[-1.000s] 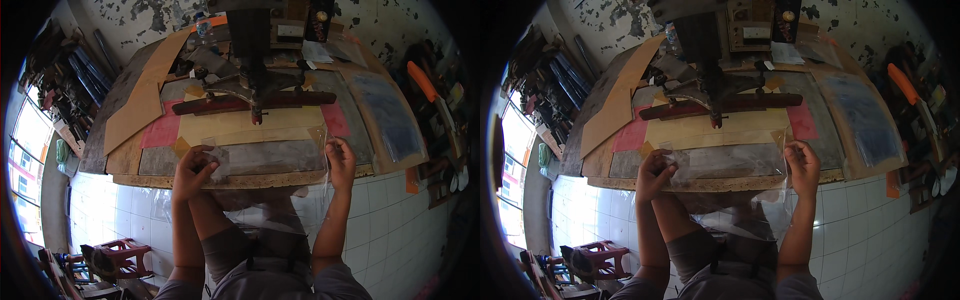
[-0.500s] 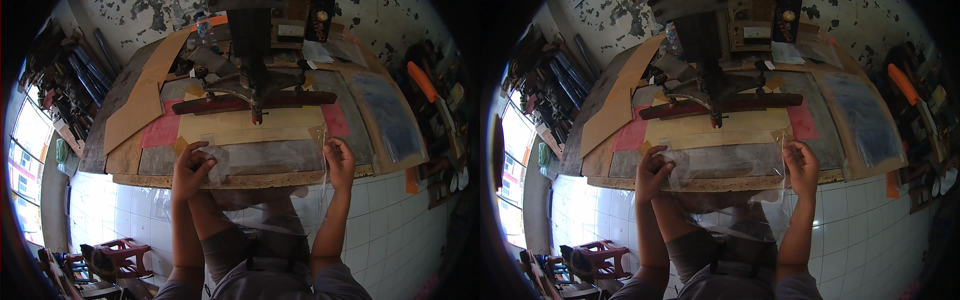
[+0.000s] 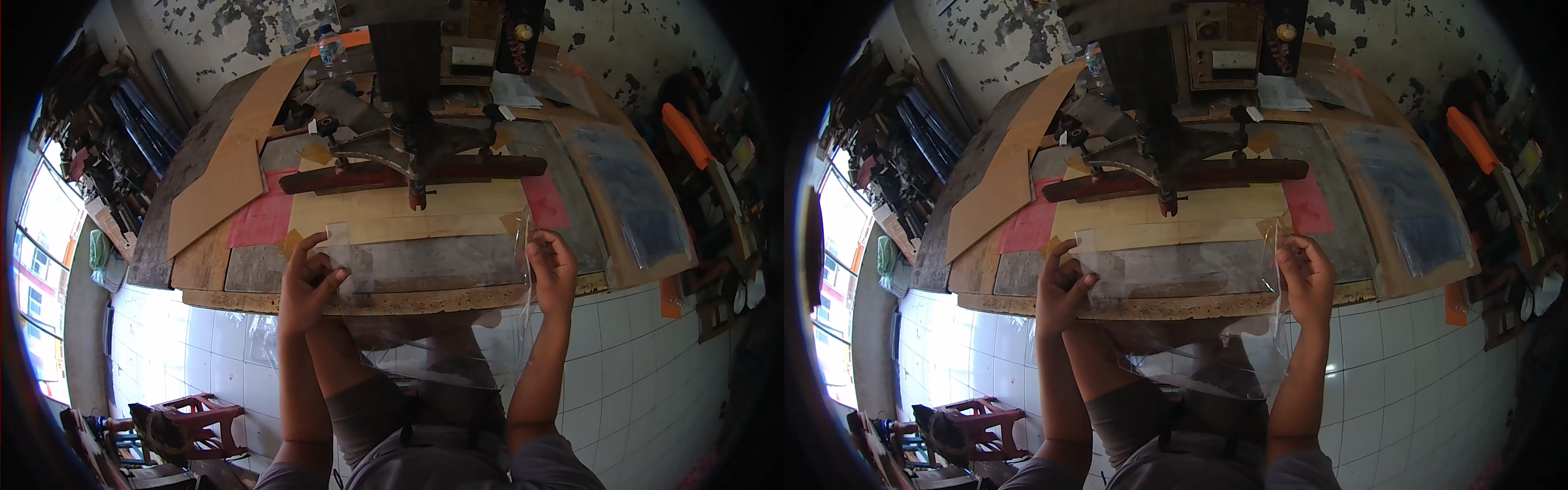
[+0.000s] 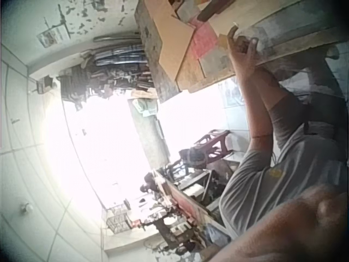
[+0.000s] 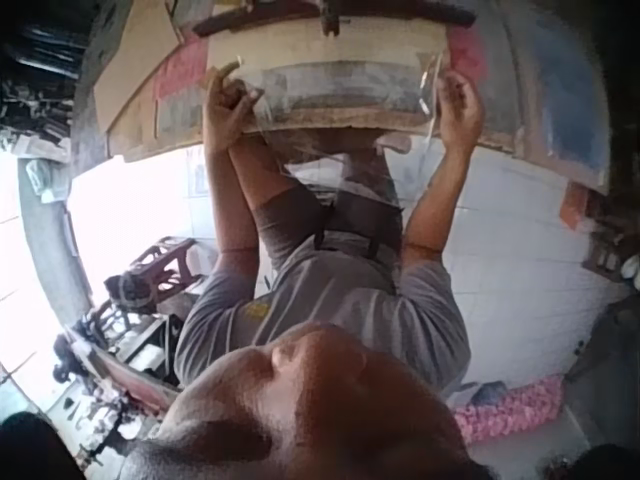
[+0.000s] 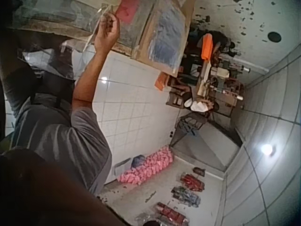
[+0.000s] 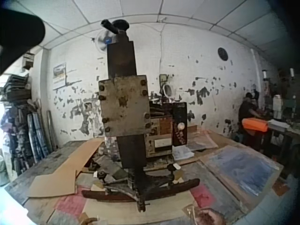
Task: The person positions a plastic sheet on a wooden workbench, secures it with pieces of tape, and uses a foot-pedal-operated press machine to apply heat or pressure to the material.
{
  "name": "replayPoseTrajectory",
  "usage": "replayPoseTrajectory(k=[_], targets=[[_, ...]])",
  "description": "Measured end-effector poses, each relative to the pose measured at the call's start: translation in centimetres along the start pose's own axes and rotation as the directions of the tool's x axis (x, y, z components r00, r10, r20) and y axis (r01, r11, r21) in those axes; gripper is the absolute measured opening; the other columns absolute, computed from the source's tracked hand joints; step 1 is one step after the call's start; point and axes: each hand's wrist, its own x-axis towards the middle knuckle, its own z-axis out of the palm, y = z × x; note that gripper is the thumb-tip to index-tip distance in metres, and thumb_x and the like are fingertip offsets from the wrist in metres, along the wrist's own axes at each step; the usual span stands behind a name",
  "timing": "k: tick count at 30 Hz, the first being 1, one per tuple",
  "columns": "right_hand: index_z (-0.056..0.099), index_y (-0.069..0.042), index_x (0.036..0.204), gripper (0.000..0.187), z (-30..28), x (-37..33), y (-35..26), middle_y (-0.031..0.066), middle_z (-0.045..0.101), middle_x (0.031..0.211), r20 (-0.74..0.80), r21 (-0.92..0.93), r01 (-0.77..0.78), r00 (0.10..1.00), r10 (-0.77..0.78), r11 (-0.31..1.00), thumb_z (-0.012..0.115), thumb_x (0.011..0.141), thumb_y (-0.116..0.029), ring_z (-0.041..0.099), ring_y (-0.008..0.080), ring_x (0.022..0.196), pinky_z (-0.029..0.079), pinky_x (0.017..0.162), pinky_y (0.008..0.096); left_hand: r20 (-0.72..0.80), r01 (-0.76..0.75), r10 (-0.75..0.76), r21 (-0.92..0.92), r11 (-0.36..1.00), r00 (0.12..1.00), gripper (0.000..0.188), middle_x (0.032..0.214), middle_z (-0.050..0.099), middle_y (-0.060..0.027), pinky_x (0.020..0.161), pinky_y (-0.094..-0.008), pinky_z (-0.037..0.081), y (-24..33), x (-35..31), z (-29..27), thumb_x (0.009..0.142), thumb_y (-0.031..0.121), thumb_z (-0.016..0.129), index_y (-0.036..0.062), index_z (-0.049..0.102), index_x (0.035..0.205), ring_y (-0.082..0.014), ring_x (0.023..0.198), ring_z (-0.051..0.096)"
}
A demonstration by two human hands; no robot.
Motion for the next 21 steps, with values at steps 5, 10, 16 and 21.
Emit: replayPoseTrajectory(k=[5,10,16,21], targets=[[0.066,0.0,0.115,0.029,0.14,0.0,-0.4,0.0006,0.065,0.093,-0.005,-0.003,0.016,1.0,-0.016,1.0,0.073,0.097,-0.021,0.059,0.006,0.082,0.046,0.074,0.022,-0.002,-0.033,0.033,0.012,0.999,0.999,0.064,0.078,0.061,0.001,0.073,-0.0208,0.046,0.58,-0.03,0.41,0.09,0.002,0.073,0.0012,0.043,0.145,-0.0049,0.073,0.058],[0.066,0.0,0.116,0.027,0.02,-0.07,-0.39,0.0012,0.065,0.094,0.005,0.019,-0.012,1.0,0.012,1.0,0.072,0.097,-0.018,0.059,0.0063,0.083,0.047,0.073,0.0222,-0.02,-0.037,0.038,0.037,0.999,0.999,0.063,0.075,0.058,0.0024,0.067,-0.0193,0.043,0.47,0.03,0.38,0.089,-0.002,0.074,0.0023,0.045,0.145,-0.0028,0.069,0.053],[0.066,0.0,0.116,0.025,0.02,-0.1,-0.43,0.0012,0.064,0.095,-0.01,-0.006,-0.004,1.0,0.004,1.0,0.071,0.097,-0.017,0.058,0.0065,0.084,0.047,0.074,0.022,-0.021,-0.012,0.012,0.025,1.0,1.0,0.063,0.071,0.055,0.0039,0.064,-0.0185,0.041,0.79,-0.04,0.49,0.089,0.0,0.075,0.0027,0.046,0.145,-0.0018,0.065,0.05],[0.066,0.0,0.116,0.025,0.14,-0.11,-0.71,0.0011,0.064,0.095,0.0,0.023,-0.013,1.0,0.013,1.0,0.071,0.097,-0.017,0.058,0.0065,0.085,0.047,0.075,0.0223,-0.018,-0.033,0.033,0.031,0.999,0.999,0.063,0.07,0.053,0.0045,0.064,-0.0181,0.04,0.57,-0.05,0.4,0.089,0.0,0.075,0.0025,0.046,0.145,-0.0016,0.065,0.049]])
